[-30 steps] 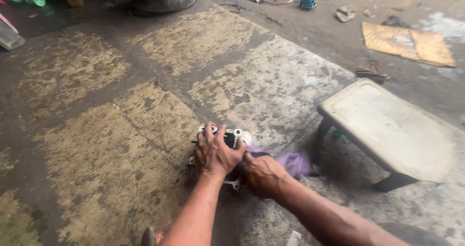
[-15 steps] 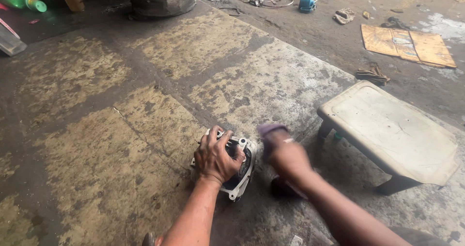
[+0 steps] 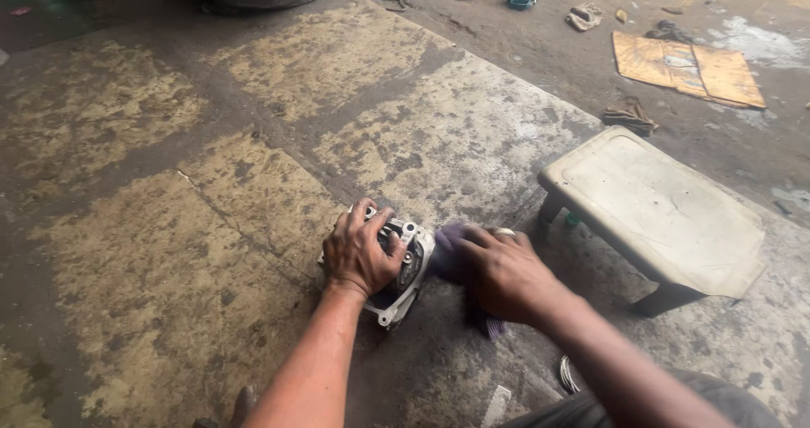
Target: The person scrubs a metal engine cylinder head with a wire brush and wipes it with a purple cloth. The person rotates the part to clean different sides and surfaces.
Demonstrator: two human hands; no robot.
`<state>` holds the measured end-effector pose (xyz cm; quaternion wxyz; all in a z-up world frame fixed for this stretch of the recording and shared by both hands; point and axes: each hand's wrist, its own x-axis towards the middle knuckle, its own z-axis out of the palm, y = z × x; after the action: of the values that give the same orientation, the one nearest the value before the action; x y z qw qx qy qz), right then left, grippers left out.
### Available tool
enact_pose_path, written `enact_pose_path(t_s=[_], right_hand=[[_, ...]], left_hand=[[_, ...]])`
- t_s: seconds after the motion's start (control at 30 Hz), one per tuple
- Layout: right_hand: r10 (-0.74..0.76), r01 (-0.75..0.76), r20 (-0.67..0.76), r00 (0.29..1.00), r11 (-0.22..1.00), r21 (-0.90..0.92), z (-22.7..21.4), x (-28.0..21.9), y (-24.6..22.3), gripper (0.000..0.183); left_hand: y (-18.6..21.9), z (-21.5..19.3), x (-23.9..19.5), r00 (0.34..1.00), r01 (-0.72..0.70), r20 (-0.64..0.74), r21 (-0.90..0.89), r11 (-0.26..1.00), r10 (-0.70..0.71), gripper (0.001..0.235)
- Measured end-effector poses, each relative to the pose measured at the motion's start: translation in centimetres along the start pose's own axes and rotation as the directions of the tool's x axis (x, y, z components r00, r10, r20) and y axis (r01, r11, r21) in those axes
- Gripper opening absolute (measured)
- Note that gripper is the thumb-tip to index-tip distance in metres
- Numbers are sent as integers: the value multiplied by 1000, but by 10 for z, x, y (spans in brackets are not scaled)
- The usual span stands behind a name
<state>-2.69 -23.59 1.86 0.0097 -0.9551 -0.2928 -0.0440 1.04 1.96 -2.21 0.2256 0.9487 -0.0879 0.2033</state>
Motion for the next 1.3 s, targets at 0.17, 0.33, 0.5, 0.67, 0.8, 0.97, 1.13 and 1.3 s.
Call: enact_pose_path(t_s=[0.17, 0.33, 0.5, 0.67, 0.8, 0.97, 1.13, 1.3], right_hand=[[24, -76, 554, 832, 995, 71, 14, -43, -32, 40], [-247, 160, 811, 530, 969, 190, 61, -64, -58, 22], [-238, 88, 786, 570, 969, 230, 97, -73, -48, 23], [-250, 72, 783, 570, 964, 255, 105, -79, -53, 25], [-232, 8, 808, 542, 962, 272, 80, -68, -56, 25], [-91, -329, 771, 630, 868, 371, 7, -15, -34, 19], [505, -591, 369, 780, 401, 700, -21, 44, -8, 32], [575, -595, 242, 782, 571, 566, 0, 66, -38, 29]], left_hand=[[-5, 1, 4, 999, -5, 52, 19, 1000, 4, 53], [-6, 3, 4, 998, -61, -10, 30, 998, 61, 56], [0, -13, 3, 997, -32, 62, -45, 998, 35, 65], [-21, -14, -4, 995, 51, 99, -342, 938, -18, 90], [-27, -10, -10, 990, 139, 65, -530, 836, -123, 92], [-31, 2, -7, 977, 202, 57, -551, 810, -205, 71], [-28, 15, -11, 969, 176, -69, -470, 865, -235, 53], [-22, 11, -11, 957, 184, -115, -469, 864, -267, 53]])
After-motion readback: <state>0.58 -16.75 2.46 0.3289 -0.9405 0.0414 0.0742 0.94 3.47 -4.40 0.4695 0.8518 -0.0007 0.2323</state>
